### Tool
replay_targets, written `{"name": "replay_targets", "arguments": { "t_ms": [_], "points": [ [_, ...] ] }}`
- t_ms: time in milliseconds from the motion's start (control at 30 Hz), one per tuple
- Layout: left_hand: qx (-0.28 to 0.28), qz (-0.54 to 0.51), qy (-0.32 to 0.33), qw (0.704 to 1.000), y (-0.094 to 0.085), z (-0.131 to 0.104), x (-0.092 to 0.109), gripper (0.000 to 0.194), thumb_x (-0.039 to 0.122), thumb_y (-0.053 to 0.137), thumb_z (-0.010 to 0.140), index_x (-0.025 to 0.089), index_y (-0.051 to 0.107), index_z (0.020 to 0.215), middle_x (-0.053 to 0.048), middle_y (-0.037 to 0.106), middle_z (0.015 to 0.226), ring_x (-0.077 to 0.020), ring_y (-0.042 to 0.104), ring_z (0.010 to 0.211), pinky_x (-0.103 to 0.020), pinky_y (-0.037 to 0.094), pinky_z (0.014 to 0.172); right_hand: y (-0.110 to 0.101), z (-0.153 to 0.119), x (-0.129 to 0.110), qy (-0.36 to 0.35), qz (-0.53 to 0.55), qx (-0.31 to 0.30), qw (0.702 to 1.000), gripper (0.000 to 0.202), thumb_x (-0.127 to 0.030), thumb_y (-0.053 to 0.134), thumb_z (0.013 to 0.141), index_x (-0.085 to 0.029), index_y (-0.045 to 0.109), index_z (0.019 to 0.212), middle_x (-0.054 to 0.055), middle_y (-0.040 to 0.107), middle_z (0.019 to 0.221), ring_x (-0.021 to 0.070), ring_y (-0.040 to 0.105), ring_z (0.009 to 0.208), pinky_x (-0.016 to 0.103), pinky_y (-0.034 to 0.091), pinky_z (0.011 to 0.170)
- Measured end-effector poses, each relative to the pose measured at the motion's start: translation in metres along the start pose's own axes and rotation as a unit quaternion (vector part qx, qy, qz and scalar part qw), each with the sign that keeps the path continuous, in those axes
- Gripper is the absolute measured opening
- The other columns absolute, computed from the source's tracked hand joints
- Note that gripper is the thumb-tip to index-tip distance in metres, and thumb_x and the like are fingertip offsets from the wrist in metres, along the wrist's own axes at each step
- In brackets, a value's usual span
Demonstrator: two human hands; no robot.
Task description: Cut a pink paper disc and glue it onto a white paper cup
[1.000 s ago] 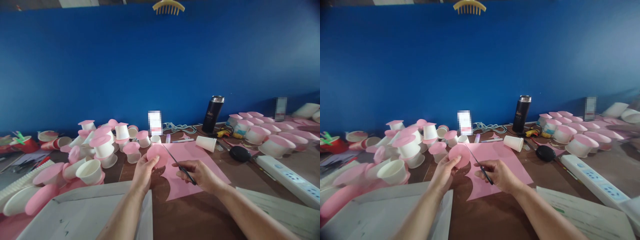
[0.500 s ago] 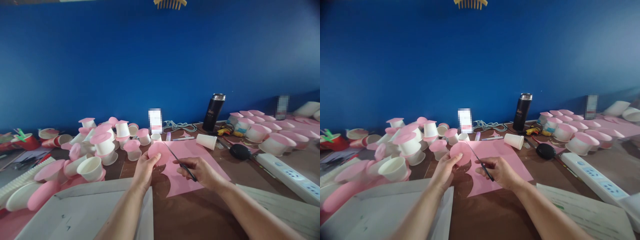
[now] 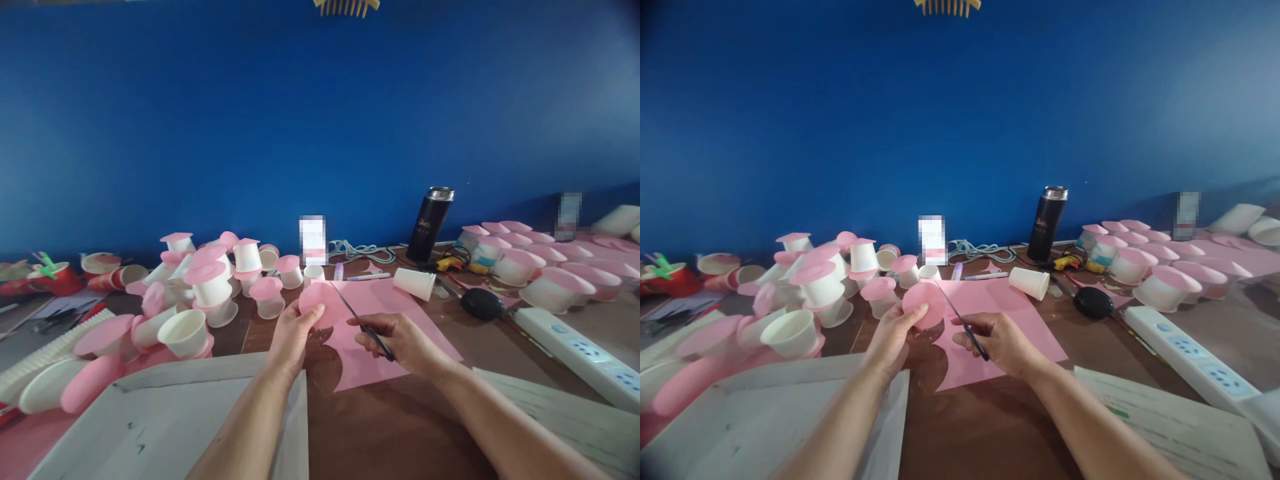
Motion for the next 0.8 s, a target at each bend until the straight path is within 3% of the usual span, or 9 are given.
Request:
{"name": "replay_targets", "arguments": {
  "t_ms": [200, 800],
  "points": [
    [0.013, 0.018, 0.012, 1.0, -0.0037, 0.0017, -0.0006, 0.028, 0.036, 0.077, 0.065, 0.013, 0.065, 0.078, 0.001, 0.057, 0.063, -0.007, 0.048, 0.052, -0.02, 0.041, 0.052, -0.0032, 0.0029, 0.0046, -0.001, -0.031, 0.011, 0.999, 0.062, -0.051, 0.072, 0.067, -0.009, 0.068, 0.112, -0.002, 0.05, 0.059, 0.0082, 0.038, 0.054, 0.025, 0.034, 0.052],
    [-0.006, 0.008, 0.002, 1.0, -0.0011, 0.0018, -0.0032, 0.028, 0.035, 0.076, 0.065, 0.013, 0.064, 0.077, 0.0, 0.055, 0.064, -0.0077, 0.047, 0.054, -0.021, 0.043, 0.053, -0.0002, -0.0004, -0.0007, 0.01, -0.016, 0.011, 1.0, 0.066, -0.055, 0.076, 0.059, -0.01, 0.07, 0.108, -0.002, 0.05, 0.059, 0.0088, 0.04, 0.054, 0.026, 0.034, 0.052]
  ]
}}
Point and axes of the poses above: each hand's wrist, its own z-axis towards the middle knuckle, its own y-axis out of the palm, x = y × z, the point moved 7 cm from there along z, towards the middle knuckle
